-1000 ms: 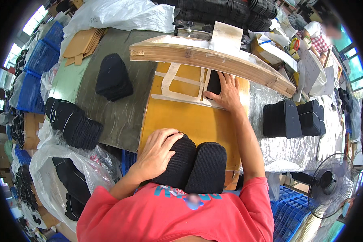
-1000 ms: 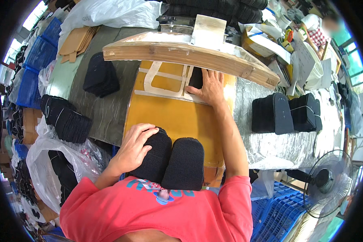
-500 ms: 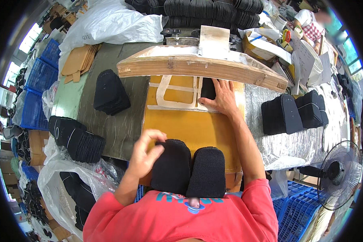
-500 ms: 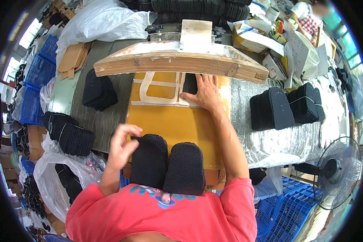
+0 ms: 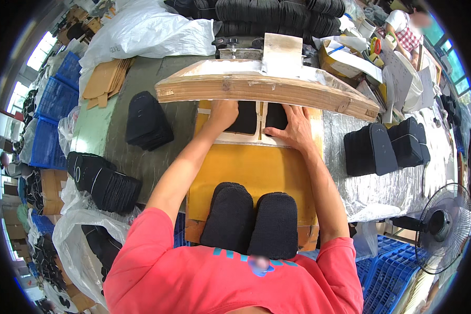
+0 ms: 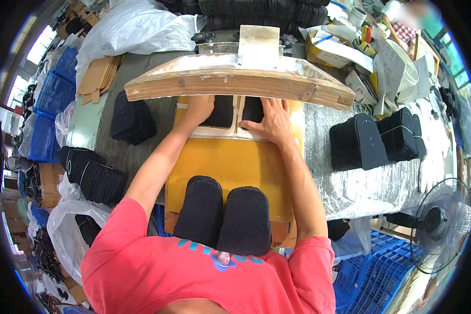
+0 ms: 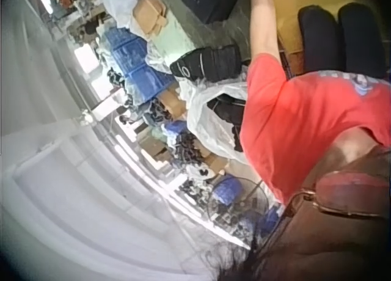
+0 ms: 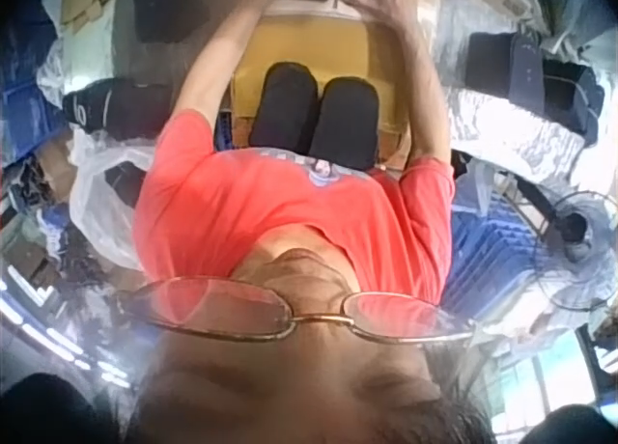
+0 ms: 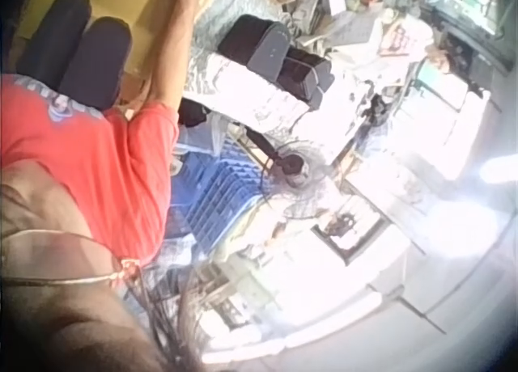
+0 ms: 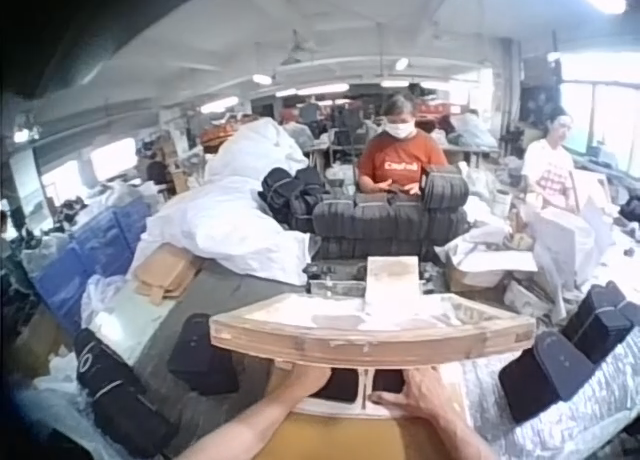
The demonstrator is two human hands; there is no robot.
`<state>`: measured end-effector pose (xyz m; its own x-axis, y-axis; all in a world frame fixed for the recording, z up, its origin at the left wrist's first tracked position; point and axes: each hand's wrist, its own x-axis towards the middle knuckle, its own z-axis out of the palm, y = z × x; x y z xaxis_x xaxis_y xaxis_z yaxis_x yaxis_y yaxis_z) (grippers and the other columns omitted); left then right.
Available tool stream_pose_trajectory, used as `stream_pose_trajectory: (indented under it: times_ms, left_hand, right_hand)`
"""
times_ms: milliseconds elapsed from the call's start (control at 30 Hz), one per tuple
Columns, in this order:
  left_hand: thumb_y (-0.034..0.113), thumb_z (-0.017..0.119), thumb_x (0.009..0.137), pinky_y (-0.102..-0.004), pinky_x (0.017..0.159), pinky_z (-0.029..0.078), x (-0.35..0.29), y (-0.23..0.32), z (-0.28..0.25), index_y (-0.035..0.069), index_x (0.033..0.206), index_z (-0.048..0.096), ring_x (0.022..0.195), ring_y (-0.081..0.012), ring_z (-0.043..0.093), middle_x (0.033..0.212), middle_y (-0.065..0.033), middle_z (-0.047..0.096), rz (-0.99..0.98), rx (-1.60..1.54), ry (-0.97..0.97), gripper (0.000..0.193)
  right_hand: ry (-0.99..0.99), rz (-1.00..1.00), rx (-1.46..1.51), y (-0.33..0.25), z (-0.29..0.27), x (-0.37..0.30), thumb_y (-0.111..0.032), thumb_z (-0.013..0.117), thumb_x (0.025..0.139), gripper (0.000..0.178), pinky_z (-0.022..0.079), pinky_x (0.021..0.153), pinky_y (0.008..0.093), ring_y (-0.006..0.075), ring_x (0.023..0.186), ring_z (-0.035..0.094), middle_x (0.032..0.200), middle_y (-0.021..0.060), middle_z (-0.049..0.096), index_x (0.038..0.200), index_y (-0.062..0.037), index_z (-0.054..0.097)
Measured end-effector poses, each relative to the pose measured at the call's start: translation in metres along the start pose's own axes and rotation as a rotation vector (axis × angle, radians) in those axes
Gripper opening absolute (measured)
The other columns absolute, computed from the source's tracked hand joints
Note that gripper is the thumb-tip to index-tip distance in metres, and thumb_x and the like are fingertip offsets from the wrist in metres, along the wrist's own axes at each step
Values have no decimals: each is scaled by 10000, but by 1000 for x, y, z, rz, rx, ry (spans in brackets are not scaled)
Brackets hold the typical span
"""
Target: Applying adhesive or screen-printing material to black shoe components using a manual stencil press.
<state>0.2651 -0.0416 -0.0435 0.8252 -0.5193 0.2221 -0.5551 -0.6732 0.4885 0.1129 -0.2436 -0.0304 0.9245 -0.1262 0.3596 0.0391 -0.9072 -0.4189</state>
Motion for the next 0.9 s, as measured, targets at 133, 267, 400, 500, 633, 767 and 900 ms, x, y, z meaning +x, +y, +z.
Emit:
stream_pose_trajectory:
  times_ms: [133, 267, 400, 500, 633, 767, 900]
  left_hand:
    - [224, 554, 956, -495, 1081, 319, -22, 25, 7, -33, 1327, 507, 1272, -409, 455, 1311, -253, 543, 285, 122, 25, 454]
    - [281, 553, 965, -513, 1166, 187, -25, 20, 2, -49, 1429, 375, 1407, -381, 310, 1463, -240, 416, 303, 149, -4, 596]
    - [292, 541, 971, -518, 1163, 190, -19, 15, -2, -51, 1430, 379, 1413, -387, 294, 1473, -242, 400, 356, 114, -71, 595]
    - [305, 547, 965, -519, 1169, 173, -23, 21, 2, -46, 1447, 359, 1415, -404, 280, 1478, -251, 382, 384, 177, -54, 625]
    - [350, 556, 955, -540, 1170, 152, -32, 38, 11, 10, 1477, 343, 1416, -410, 257, 1483, -246, 358, 459, 191, -35, 658]
    - [401, 544, 954, -570, 1167, 143, -37, 38, 10, 43, 1492, 335, 1425, -397, 234, 1499, -239, 329, 430, 210, -66, 680]
    - [378, 521, 968, -517, 1182, 160, -36, 30, 4, 0, 1486, 329, 1435, -394, 235, 1523, -225, 320, 428, 169, -104, 669]
  right_hand:
    - [2, 6, -40, 13, -1, -6, -645, 769, 663, 995, 200, 1175, 482, 318, 1396, 359, 1439, 140, 481, 1425, -82, 464]
    - [-9, 7, -31, 7, 0, -3, -646, 773, 661, 1005, 186, 1185, 473, 318, 1406, 347, 1449, 140, 472, 1429, -79, 460]
    - [-14, 30, -23, 6, 0, -4, -659, 778, 644, 1023, 180, 1189, 476, 317, 1405, 350, 1450, 141, 470, 1419, -67, 472]
    - [-18, 47, -32, 7, 3, -4, -664, 779, 637, 1023, 185, 1187, 487, 321, 1395, 366, 1447, 144, 470, 1408, -60, 484]
    - [-21, 45, -48, 10, 4, -4, -667, 777, 636, 1020, 193, 1179, 504, 328, 1375, 395, 1435, 151, 477, 1397, -50, 493]
    - [12, 22, -43, 12, 4, -5, -664, 777, 636, 1023, 195, 1176, 506, 325, 1373, 398, 1428, 156, 481, 1389, -32, 495]
    - [1, 24, -35, 10, 3, -4, -657, 780, 638, 1019, 197, 1174, 506, 314, 1381, 390, 1428, 159, 481, 1376, -12, 501]
